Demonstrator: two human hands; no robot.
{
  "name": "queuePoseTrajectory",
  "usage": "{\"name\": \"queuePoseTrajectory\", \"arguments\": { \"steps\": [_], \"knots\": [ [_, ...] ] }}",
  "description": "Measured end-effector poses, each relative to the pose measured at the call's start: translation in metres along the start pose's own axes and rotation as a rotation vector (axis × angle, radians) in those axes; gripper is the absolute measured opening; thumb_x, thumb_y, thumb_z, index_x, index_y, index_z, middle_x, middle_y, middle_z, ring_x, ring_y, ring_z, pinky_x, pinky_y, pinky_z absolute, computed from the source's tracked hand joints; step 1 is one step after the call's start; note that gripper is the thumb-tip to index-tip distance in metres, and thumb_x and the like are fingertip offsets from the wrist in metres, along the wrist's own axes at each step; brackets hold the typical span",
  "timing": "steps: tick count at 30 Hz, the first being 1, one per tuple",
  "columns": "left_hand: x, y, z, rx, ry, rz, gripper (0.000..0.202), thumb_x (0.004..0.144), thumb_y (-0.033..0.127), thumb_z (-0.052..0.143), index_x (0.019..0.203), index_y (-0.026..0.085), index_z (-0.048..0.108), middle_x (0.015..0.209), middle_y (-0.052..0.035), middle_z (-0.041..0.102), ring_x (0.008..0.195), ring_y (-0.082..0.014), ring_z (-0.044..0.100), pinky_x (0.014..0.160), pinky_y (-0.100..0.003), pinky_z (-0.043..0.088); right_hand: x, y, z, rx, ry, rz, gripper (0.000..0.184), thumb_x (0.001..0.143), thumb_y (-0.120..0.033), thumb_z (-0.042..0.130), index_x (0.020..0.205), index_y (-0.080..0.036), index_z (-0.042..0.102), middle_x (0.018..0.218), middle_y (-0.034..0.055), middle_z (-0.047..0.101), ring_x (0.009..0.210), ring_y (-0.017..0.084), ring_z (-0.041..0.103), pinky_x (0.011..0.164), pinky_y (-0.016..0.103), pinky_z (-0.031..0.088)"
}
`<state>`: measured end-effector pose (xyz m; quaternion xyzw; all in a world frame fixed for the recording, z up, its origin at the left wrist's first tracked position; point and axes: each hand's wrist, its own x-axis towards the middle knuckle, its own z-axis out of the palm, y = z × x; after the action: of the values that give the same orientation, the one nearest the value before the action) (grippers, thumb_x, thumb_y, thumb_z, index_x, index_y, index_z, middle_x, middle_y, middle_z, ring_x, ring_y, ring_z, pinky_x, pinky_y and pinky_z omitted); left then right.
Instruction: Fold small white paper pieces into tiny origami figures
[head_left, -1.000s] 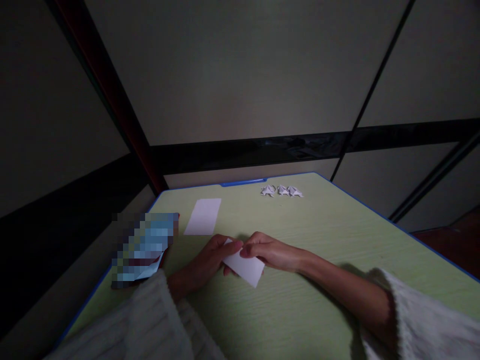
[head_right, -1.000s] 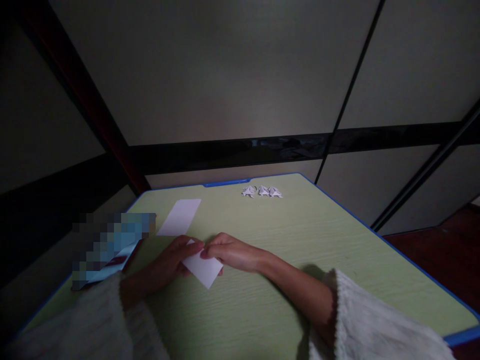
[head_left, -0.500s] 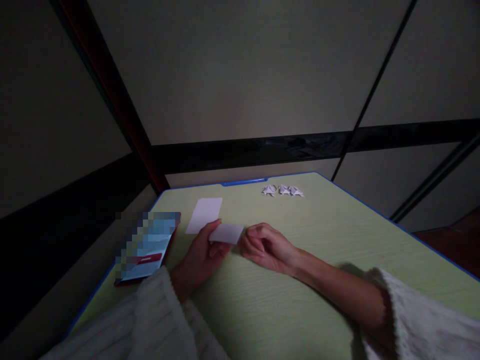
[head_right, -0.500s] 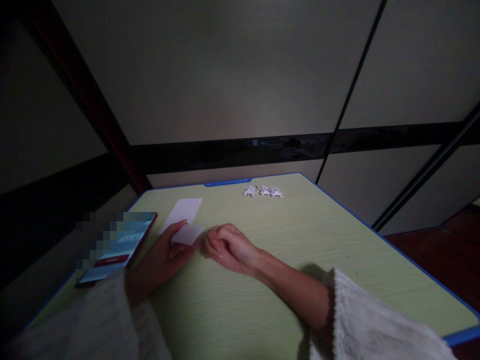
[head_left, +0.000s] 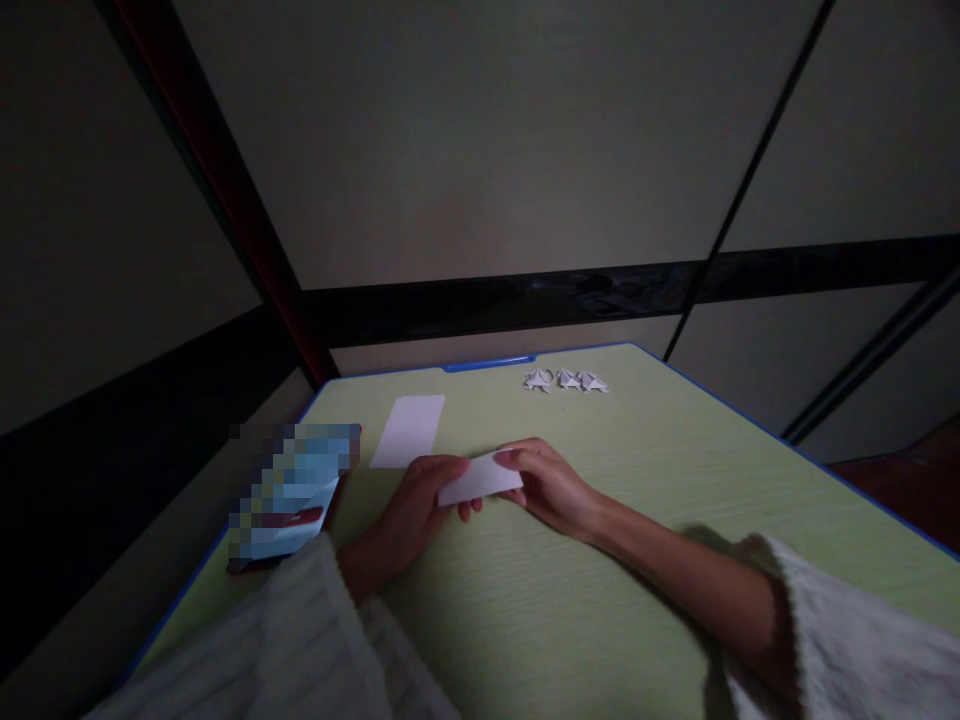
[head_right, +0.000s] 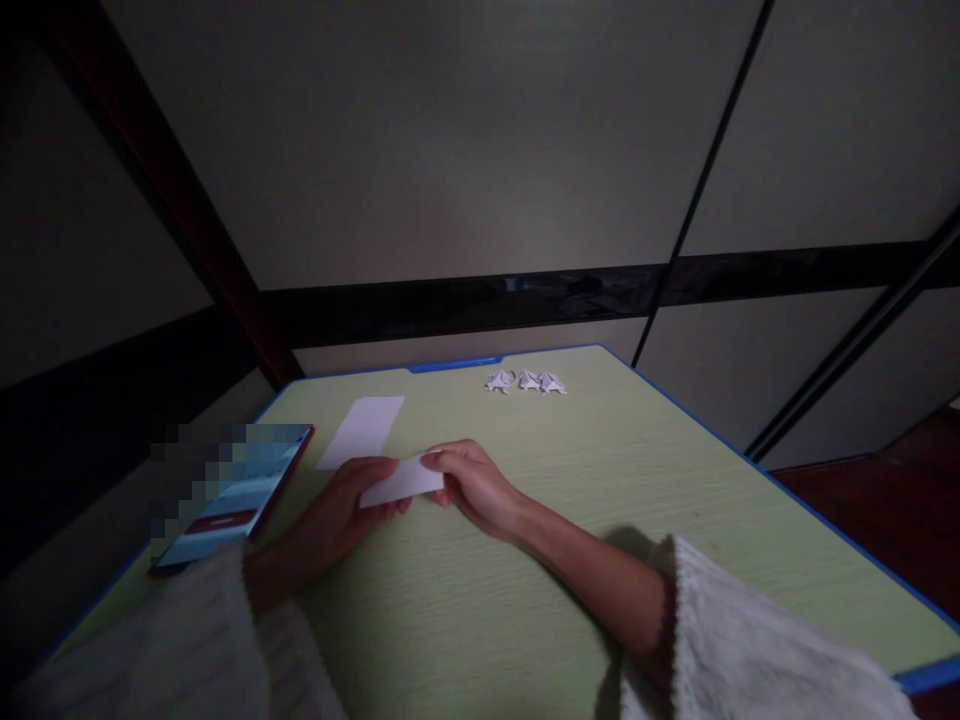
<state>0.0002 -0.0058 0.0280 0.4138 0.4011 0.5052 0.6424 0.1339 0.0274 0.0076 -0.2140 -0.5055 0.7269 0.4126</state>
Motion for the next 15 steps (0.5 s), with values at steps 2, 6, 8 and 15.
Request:
{"name": "queuePoseTrajectory", "arguments": {
  "steps": [2, 6, 8, 15],
  "knots": [
    [0.004, -0.006, -0.005, 0.204, -0.103, 0.024, 0.027, 0.066, 0.018, 0.049, 0.040, 0.014, 0.058, 0.040, -0.0011, 0.054, 0.040, -0.0102, 0.047, 0.045, -0.020, 0.034, 0.001, -0.001, -0.003, -0.034, 0.049, -0.013, 0.027, 0.067, -0.020, 0.043, 0.040, -0.013, 0.041, 0.032, -0.0063, 0.035, 0.032, 0.004, 0.030, 0.038, 0.020, 0.017],
    [0.008, -0.017, -0.014, 0.432, -0.202, -0.038, 0.031, 0.070, 0.030, 0.045, 0.051, 0.012, 0.061, 0.043, -0.0007, 0.054, 0.038, -0.0085, 0.044, 0.039, -0.018, 0.029, 0.001, -0.002, -0.008, -0.260, -0.061, 0.055, 0.032, 0.067, -0.022, 0.042, 0.037, -0.014, 0.036, 0.031, -0.0073, 0.032, 0.031, 0.003, 0.025, 0.035, 0.019, 0.014],
    [0.008, -0.018, -0.014, 0.506, -0.206, -0.045, 0.033, 0.071, 0.033, 0.044, 0.053, 0.011, 0.061, 0.042, 0.0008, 0.051, 0.036, -0.0071, 0.040, 0.037, -0.018, 0.025, 0.000, -0.003, -0.008, -0.343, -0.105, 0.079, 0.032, 0.068, -0.022, 0.040, 0.037, -0.015, 0.035, 0.031, -0.0074, 0.031, 0.031, 0.002, 0.024, 0.034, 0.019, 0.014],
    [0.007, -0.013, -0.008, 0.651, -0.088, 0.034, 0.031, 0.069, 0.030, 0.046, 0.043, 0.012, 0.052, 0.037, 0.0042, 0.041, 0.037, -0.0071, 0.035, 0.037, -0.019, 0.021, -0.001, -0.002, -0.006, -0.453, -0.019, 0.012, 0.028, 0.067, -0.020, 0.040, 0.040, -0.015, 0.035, 0.035, -0.0082, 0.028, 0.033, 0.002, 0.021, 0.035, 0.019, 0.014]
  ]
}}
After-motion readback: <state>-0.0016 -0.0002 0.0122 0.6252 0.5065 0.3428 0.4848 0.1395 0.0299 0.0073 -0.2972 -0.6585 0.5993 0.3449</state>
